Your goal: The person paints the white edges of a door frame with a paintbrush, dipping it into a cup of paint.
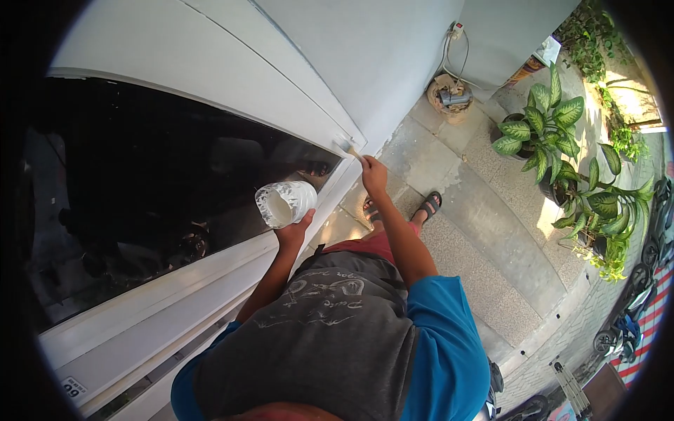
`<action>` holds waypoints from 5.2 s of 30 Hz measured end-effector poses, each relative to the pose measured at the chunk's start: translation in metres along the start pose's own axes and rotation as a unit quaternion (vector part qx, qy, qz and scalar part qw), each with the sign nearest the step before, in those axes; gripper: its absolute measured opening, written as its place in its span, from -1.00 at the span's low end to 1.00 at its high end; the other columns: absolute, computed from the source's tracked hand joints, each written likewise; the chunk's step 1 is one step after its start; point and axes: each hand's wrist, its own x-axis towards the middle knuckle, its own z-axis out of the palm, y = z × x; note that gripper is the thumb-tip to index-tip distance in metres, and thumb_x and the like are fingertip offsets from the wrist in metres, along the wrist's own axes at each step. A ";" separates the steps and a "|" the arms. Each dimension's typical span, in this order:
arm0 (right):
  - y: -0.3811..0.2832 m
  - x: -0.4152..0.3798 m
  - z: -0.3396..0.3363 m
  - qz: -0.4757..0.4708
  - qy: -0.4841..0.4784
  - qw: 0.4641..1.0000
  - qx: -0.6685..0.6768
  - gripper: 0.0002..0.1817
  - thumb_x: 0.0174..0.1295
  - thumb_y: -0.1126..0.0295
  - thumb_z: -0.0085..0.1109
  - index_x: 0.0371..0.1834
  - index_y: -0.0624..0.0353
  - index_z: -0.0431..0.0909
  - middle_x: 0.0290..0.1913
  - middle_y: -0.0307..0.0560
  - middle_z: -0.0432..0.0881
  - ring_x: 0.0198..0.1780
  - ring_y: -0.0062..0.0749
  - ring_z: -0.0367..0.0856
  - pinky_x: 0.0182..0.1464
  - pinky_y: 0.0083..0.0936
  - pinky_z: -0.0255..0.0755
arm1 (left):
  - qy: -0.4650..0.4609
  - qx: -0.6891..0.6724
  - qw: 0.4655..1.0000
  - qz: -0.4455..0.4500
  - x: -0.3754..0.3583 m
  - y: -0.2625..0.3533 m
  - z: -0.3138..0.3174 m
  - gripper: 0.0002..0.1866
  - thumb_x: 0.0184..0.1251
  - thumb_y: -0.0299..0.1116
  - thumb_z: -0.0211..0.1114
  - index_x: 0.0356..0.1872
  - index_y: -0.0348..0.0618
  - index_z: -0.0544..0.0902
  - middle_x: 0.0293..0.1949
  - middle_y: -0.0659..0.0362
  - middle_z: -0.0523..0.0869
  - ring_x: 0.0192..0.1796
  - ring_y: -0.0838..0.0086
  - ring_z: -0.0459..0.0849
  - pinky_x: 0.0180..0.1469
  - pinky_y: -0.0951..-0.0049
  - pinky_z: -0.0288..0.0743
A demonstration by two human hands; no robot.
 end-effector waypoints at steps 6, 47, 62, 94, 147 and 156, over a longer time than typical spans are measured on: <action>0.001 -0.015 -0.037 0.111 -0.025 0.988 -0.108 -0.75 0.41 0.29 0.23 -0.17 0.32 0.67 -0.47 -0.18 0.69 -0.49 -0.57 0.56 -0.42 -0.58 0.38 | -0.024 -0.006 1.000 0.013 0.002 0.010 0.000 -0.16 -0.06 -0.46 0.68 0.31 -0.27 0.45 0.17 0.06 0.65 0.21 0.31 0.64 0.28 0.29 0.46; -0.463 0.006 -0.252 -0.368 -0.383 0.822 -0.207 -0.84 0.17 0.48 0.41 -0.24 0.28 0.64 -0.36 0.02 0.64 -0.34 -0.13 0.69 -0.29 -0.33 0.52 | -0.056 -0.096 0.982 0.149 0.012 0.177 0.178 -0.07 -0.23 -0.48 0.69 0.32 -0.07 0.42 0.22 0.06 0.46 0.30 0.14 0.45 0.34 0.21 0.37; -0.442 0.012 -0.253 -0.429 -0.428 0.735 -0.304 -0.81 0.14 0.41 0.42 -0.26 0.28 0.69 -0.34 0.00 0.69 -0.37 -0.08 0.69 -0.26 -0.26 0.52 | -0.021 -0.013 0.983 0.181 -0.005 0.188 0.194 -0.02 -0.17 -0.45 0.71 0.36 -0.06 0.34 0.22 0.09 0.50 0.27 0.29 0.55 0.27 0.26 0.47; -0.411 -0.022 -0.283 -0.404 -0.260 0.838 -0.260 -0.81 0.11 0.38 0.46 -0.30 0.22 0.68 -0.39 -0.08 0.66 -0.47 -0.11 0.66 -0.43 -0.30 0.50 | -0.032 -0.075 0.990 0.114 -0.018 0.174 0.209 -0.04 -0.17 -0.43 0.68 0.37 -0.10 0.35 0.23 0.05 0.42 0.31 0.19 0.45 0.31 0.22 0.43; -0.298 0.023 -0.261 0.112 -0.406 0.907 0.030 -0.83 0.40 0.37 0.20 -0.10 0.23 0.66 -0.32 -0.26 0.69 -0.38 -0.66 0.50 -0.36 -0.66 0.29 | -0.010 -0.005 0.999 0.048 0.008 0.092 0.144 -0.02 -0.15 -0.40 0.72 0.36 -0.22 0.32 0.15 0.01 0.62 0.20 0.27 0.64 0.25 0.28 0.51; -0.165 0.064 -0.170 0.102 -0.304 0.945 0.063 -0.79 0.48 0.34 0.11 0.02 0.23 0.55 -0.28 -0.19 0.71 -0.30 -0.65 0.55 -0.30 -0.66 0.33 | 0.011 0.017 1.000 0.015 -0.009 0.032 0.072 -0.06 -0.15 -0.40 0.74 0.30 -0.27 0.35 0.13 0.00 0.62 0.17 0.27 0.63 0.22 0.27 0.50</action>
